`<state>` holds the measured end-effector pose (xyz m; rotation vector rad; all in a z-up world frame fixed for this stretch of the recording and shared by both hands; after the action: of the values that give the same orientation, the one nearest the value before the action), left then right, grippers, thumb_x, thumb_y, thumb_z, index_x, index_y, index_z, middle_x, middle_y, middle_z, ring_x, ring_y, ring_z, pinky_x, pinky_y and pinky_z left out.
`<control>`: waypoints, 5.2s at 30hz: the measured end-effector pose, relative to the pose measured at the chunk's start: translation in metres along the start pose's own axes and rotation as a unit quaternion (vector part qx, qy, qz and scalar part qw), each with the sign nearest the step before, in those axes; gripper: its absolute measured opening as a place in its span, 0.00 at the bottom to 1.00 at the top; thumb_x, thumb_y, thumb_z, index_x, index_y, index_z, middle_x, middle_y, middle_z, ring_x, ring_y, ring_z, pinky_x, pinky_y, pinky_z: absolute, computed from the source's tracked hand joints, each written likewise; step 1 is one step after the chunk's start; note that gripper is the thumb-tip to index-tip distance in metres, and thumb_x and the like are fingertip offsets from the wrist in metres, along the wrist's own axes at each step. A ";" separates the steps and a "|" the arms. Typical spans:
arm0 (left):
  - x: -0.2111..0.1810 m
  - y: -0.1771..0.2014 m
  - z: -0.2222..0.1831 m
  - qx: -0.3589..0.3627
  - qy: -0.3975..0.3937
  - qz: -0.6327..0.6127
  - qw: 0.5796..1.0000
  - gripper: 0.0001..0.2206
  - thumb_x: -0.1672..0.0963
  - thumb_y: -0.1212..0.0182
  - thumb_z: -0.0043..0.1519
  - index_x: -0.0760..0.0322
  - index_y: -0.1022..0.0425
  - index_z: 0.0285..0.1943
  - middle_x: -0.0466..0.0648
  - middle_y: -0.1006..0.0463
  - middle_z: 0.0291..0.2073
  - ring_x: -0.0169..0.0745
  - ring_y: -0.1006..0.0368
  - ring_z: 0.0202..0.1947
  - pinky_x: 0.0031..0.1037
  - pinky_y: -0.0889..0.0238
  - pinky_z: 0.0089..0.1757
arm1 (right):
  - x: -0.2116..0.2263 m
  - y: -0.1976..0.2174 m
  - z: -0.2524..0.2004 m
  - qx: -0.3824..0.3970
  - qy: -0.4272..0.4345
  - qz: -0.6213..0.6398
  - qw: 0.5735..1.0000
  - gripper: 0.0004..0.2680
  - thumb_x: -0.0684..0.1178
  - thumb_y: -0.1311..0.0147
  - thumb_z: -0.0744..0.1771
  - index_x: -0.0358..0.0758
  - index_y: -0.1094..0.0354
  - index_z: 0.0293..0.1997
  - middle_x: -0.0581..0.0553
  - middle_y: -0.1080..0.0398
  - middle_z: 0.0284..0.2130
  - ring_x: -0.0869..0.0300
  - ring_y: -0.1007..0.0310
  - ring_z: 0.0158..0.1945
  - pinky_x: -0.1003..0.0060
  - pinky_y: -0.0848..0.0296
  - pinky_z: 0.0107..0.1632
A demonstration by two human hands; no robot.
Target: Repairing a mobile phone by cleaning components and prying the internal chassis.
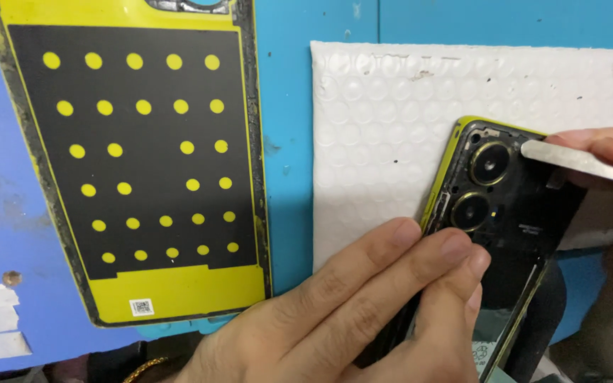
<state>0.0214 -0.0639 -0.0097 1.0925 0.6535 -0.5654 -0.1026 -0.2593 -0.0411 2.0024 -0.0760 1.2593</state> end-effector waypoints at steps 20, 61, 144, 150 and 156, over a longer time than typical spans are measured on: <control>-0.006 0.008 0.002 -0.013 0.000 -0.010 1.000 0.08 0.67 0.33 0.76 0.75 0.21 0.62 0.55 0.19 0.68 0.46 0.29 0.75 0.37 0.30 0.73 | -0.011 0.017 -0.005 0.081 0.142 -0.046 0.985 0.14 0.45 0.59 0.74 0.49 0.50 0.71 0.38 0.46 0.76 0.45 0.35 0.80 0.49 0.21 0.86; -0.018 0.020 0.012 -0.048 0.006 0.037 0.998 0.05 0.64 0.29 0.75 0.68 0.15 0.57 0.44 0.14 0.59 0.41 0.24 0.69 0.34 0.29 0.69 | -0.015 0.020 0.013 -0.019 -0.126 0.115 0.985 0.11 0.47 0.66 0.75 0.36 0.39 0.61 0.40 0.30 0.63 0.53 0.23 0.64 0.57 0.18 0.71; -0.027 0.025 0.022 -0.070 0.001 0.025 0.997 0.03 0.64 0.27 0.73 0.68 0.16 0.47 0.47 0.11 0.53 0.48 0.14 0.62 0.40 0.21 0.64 | -0.019 0.037 0.016 0.041 0.064 0.109 0.991 0.11 0.43 0.56 0.76 0.56 0.50 0.66 0.43 0.34 0.59 0.48 0.22 0.72 0.52 0.06 0.73; -0.028 0.025 0.019 -0.080 0.008 0.013 0.997 0.03 0.64 0.27 0.73 0.68 0.15 0.46 0.48 0.11 0.52 0.48 0.15 0.62 0.39 0.22 0.65 | -0.022 0.040 0.017 0.061 0.100 0.084 0.990 0.12 0.41 0.58 0.78 0.58 0.50 0.69 0.43 0.34 0.61 0.47 0.22 0.73 0.51 0.06 0.75; -0.027 0.024 0.021 -0.092 0.026 0.009 0.995 0.01 0.64 0.28 0.71 0.68 0.14 0.46 0.46 0.11 0.50 0.46 0.15 0.60 0.38 0.22 0.63 | -0.021 0.038 0.017 0.055 0.079 0.135 0.986 0.10 0.44 0.57 0.78 0.59 0.47 0.66 0.46 0.34 0.59 0.50 0.22 0.71 0.53 0.07 0.75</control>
<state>0.0244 -0.0719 0.0309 0.9421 0.7255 -0.4545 -0.1163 -0.3038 -0.0401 2.0267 -0.2097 1.6225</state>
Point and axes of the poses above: each hand's wrist, its own z-axis towards the middle knuckle, its own y-axis out of the back of the hand, x = y × z, the point moved 7 cm from there along z, towards the middle knuckle
